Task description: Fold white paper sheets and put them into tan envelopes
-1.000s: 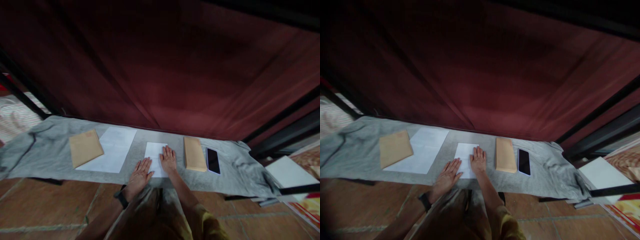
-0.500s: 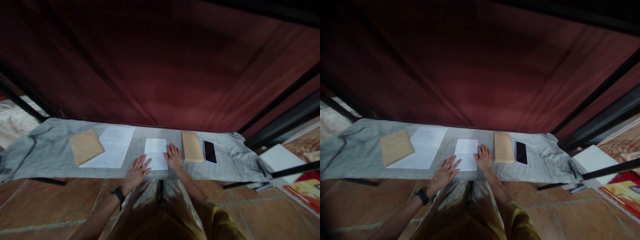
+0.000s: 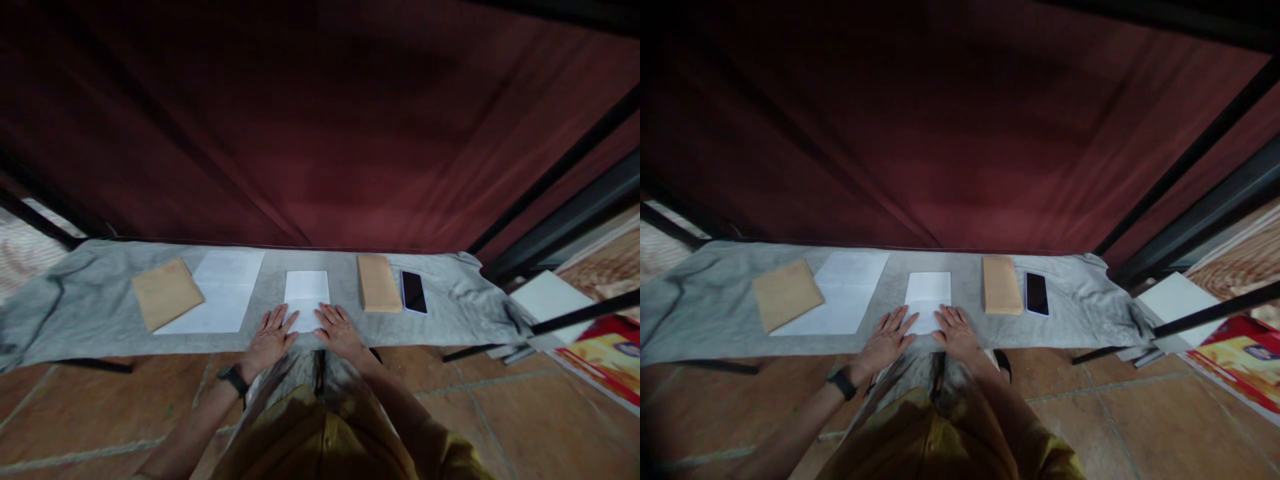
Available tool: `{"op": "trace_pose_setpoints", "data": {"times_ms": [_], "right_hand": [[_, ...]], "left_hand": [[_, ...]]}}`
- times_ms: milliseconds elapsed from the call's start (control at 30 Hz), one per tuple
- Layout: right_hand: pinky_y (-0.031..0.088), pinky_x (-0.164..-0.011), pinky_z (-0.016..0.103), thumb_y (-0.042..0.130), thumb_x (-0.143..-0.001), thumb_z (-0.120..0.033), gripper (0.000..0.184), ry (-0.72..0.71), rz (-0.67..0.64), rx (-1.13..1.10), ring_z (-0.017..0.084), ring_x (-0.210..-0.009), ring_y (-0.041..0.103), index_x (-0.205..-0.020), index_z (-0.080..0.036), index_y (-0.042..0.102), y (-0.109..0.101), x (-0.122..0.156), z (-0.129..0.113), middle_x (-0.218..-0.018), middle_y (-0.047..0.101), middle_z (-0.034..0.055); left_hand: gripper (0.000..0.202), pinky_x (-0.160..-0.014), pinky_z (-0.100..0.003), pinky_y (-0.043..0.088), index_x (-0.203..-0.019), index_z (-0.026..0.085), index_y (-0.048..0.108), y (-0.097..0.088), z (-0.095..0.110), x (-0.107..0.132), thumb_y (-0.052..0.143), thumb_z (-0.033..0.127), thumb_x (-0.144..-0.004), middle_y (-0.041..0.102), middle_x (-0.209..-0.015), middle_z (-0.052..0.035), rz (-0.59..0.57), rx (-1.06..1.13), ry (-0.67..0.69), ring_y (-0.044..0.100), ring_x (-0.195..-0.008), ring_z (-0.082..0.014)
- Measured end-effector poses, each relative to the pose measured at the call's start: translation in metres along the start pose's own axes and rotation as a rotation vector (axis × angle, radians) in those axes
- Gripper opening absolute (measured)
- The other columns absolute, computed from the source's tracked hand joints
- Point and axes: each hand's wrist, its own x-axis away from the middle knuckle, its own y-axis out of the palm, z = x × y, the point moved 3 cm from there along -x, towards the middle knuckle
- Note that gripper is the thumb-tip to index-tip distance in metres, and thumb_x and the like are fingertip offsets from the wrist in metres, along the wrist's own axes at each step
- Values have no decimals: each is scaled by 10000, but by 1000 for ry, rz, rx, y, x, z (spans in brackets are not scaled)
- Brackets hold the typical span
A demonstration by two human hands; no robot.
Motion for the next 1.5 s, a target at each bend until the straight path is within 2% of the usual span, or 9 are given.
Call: {"op": "trace_pose_setpoints", "data": {"times_ms": [233,533,667,833,967,1033,1167,1367,1500], "right_hand": [[231,-1259,448,569,-997,-450,579,3,-17,-22,230,-1486,383,-1516,-211,476,-5,1,2,-1616,391,93],[226,-1261,436,595,-980,-440,566,22,-1,-47,219,-1479,394,-1492,-215,510,-8,2,0,-1607,411,93],[270,-1246,418,639,-949,-375,517,44,40,-114,199,-1430,461,-1442,-236,567,-7,0,3,-1543,511,66],[397,-1158,378,543,-999,-235,281,102,117,-263,164,-1222,629,-1211,-262,724,-8,-1,12,-1281,723,20],[497,-982,315,527,-1023,-303,281,146,144,-289,177,-1019,688,-905,-248,776,-10,2,16,-1016,784,24],[509,-907,298,519,-1025,-337,324,193,157,-286,180,-932,692,-830,-244,761,-10,4,17,-912,773,20],[518,-803,273,445,-1044,-354,370,261,177,-313,181,-846,692,-867,-245,750,-8,7,18,-844,753,17],[532,-801,269,417,-1037,-357,357,336,205,-339,195,-874,710,-985,-226,745,-5,3,18,-906,768,32],[538,-779,264,406,-1037,-330,345,428,199,-286,202,-879,727,-1079,-228,734,-4,-2,16,-964,781,38]], "left_hand": [[565,-1163,-538,366,-1471,198,522,-12,10,-11,536,231,-907,477,-1564,-146,-180,4,16,412,-1468,-329],[548,-1077,-438,469,-1391,156,582,-10,25,-23,429,18,-884,574,-1454,-205,-158,-44,25,558,-1351,-278],[483,-1090,-443,465,-1349,185,619,-13,14,-20,428,64,-922,631,-1413,-136,-108,4,17,600,-1301,-257],[385,-1019,-364,507,-1253,219,679,-25,1,-10,382,225,-1008,720,-1281,-83,-64,161,10,685,-1143,-219],[350,-855,-331,547,-1034,232,743,-25,-11,-1,435,394,-999,782,-988,-61,-53,441,-116,721,-913,-218],[318,-857,-334,544,-1007,221,746,-22,-18,2,528,444,-943,775,-978,-61,6,577,-159,707,-914,-219],[344,-858,-335,539,-876,203,736,-14,-33,0,601,519,-859,746,-917,-59,127,711,-205,670,-908,-215],[355,-821,-299,497,-702,208,657,-10,-34,-16,538,501,-862,681,-798,-36,136,693,-251,626,-849,-193],[372,-669,-265,447,-688,205,619,-10,-31,-27,474,479,-894,612,-683,1,108,661,-336,572,-701,-167]]}}
